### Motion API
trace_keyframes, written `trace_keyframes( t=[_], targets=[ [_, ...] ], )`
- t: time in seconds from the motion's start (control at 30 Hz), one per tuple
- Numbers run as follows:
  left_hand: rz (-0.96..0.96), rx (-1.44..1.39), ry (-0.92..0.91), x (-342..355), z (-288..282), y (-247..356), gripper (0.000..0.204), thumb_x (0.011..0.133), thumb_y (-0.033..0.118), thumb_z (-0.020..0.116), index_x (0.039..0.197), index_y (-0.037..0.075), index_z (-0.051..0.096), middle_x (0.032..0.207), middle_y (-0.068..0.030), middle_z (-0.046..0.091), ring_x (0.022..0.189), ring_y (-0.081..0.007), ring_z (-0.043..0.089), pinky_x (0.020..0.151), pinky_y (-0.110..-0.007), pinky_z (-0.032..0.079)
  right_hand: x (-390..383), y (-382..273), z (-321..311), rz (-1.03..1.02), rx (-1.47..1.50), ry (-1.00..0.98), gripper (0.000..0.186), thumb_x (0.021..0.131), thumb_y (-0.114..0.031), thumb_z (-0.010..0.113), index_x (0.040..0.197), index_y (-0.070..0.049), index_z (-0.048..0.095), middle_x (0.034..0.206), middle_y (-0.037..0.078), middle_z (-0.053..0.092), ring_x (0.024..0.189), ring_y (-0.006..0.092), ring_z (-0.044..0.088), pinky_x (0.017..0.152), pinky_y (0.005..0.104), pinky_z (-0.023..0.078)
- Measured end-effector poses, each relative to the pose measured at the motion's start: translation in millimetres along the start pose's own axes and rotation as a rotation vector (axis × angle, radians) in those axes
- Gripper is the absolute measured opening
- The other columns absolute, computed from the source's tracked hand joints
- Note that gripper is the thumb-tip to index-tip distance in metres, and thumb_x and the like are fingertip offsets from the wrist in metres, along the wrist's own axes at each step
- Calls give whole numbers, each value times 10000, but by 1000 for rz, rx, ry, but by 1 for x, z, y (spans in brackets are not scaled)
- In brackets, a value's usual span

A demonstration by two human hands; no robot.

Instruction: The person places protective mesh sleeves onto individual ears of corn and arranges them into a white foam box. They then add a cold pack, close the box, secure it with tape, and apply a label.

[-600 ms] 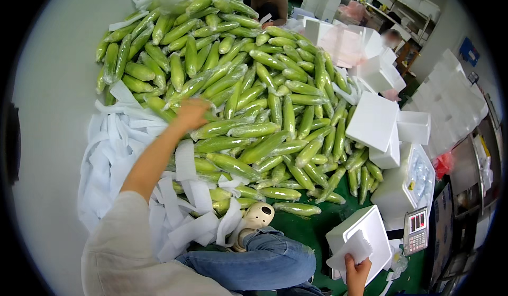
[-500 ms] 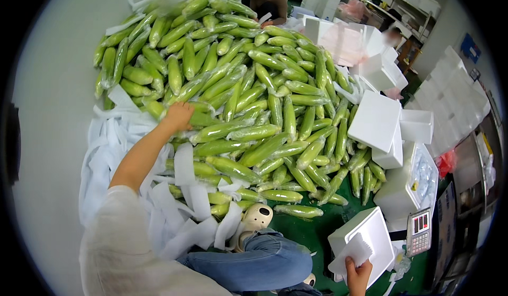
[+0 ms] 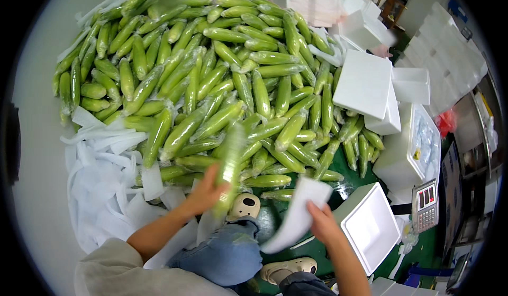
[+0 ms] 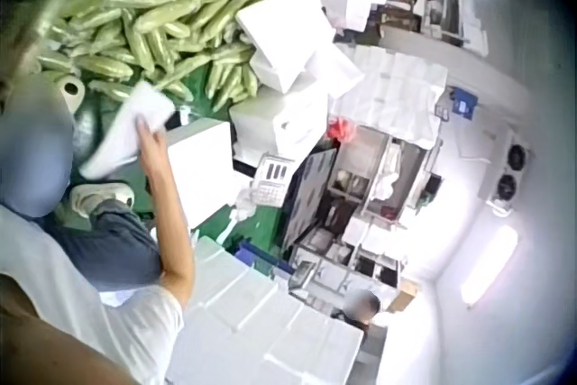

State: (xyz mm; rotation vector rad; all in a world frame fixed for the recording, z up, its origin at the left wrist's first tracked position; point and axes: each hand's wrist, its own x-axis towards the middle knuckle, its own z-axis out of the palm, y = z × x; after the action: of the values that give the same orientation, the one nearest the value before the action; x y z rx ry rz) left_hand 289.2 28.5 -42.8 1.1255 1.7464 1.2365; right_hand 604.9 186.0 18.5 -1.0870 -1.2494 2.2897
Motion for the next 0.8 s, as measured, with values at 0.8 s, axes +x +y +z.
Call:
trace_keyframes(
  t=[0.8],
  targets=[
    [423, 1308, 463, 233, -20, 3, 928, 724, 141, 684, 1505, 154, 182, 1189, -276, 442, 1140, -416, 417, 963, -510, 338, 162, 176, -47, -174, 415, 660, 417, 963, -328, 536, 1243, -20, 518, 1121, 49, 607, 972, 161, 575, 853, 310, 464]
  ],
)
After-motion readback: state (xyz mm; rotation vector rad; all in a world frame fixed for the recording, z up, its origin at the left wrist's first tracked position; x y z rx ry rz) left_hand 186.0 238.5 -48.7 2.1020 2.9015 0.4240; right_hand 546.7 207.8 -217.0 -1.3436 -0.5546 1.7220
